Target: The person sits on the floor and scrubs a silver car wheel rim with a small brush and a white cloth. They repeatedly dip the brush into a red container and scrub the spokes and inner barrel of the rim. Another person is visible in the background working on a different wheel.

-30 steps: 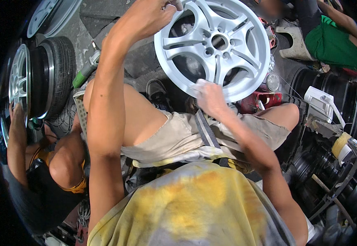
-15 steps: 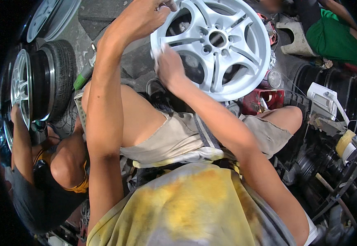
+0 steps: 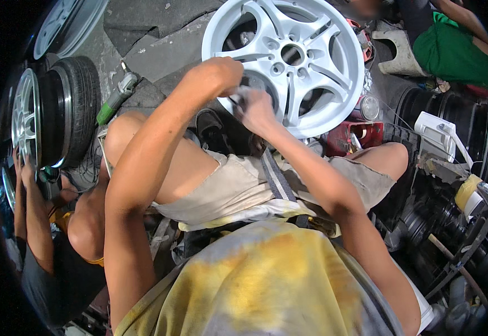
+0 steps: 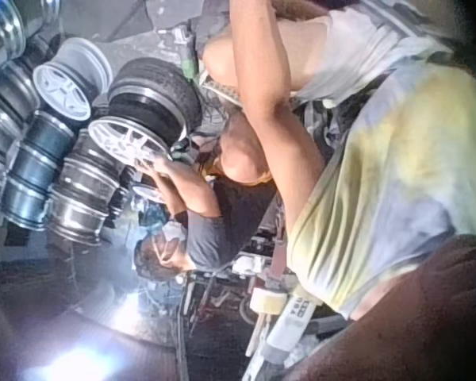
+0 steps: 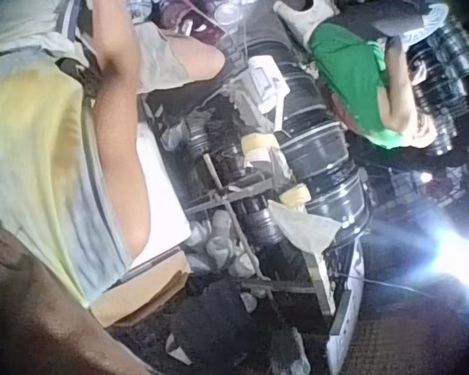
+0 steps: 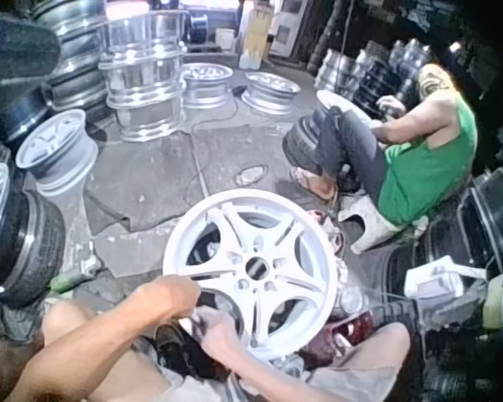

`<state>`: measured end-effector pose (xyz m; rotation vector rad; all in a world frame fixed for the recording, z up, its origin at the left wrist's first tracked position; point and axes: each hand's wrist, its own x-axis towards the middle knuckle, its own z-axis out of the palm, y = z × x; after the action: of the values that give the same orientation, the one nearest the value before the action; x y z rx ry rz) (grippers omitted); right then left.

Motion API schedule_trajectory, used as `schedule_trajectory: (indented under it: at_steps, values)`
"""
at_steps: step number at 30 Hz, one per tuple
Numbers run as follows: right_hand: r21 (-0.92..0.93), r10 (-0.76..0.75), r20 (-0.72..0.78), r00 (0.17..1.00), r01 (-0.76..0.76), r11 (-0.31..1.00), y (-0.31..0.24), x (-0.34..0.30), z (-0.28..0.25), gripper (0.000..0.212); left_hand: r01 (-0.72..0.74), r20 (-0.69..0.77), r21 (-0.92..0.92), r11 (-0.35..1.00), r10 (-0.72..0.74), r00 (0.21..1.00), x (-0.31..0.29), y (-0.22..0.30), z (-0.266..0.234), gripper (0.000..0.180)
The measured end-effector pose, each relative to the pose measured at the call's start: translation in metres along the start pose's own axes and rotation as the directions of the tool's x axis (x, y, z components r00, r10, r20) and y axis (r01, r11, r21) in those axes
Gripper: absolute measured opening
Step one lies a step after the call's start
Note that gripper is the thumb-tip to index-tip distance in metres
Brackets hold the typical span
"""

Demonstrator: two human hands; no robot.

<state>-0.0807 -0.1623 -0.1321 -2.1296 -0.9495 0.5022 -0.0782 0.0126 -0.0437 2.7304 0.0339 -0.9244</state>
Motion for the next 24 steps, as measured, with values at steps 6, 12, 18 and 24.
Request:
schedule_trajectory:
  at_steps: [6, 12, 18, 24]
  values:
    - [-0.271, -0.016, 0.120, 0.993, 0.048, 0.961, 0.008, -0.030, -0.003, 0.034, 0.143, -0.160, -0.047, 0.989, -0.149, 0.976, -0.010, -0.033, -0.004, 0.025]
    - [-0.232, 0.010, -0.036, 0.999, -0.018, 0.972, 0.009, 0.006, 0.019, 0.025, 0.123, -0.214, -0.043, 0.991, -0.130, 0.968, 0.010, -0.027, -0.006, 0.034]
    - [-0.085, 0.017, 0.008, 1.000, -0.016, 0.996, -0.020, 0.026, 0.007, 0.019, 0.128, -0.251, -0.008, 0.992, -0.126, 0.960, 0.032, -0.036, 0.010, 0.032]
    - [0.866, 0.549, 0.072, 0.833, -0.325, 0.380, 0.028, 0.013, -0.069, 0.021, 0.158, -0.315, 0.177, 0.972, -0.096, 0.944, 0.030, -0.022, 0.023, 0.037]
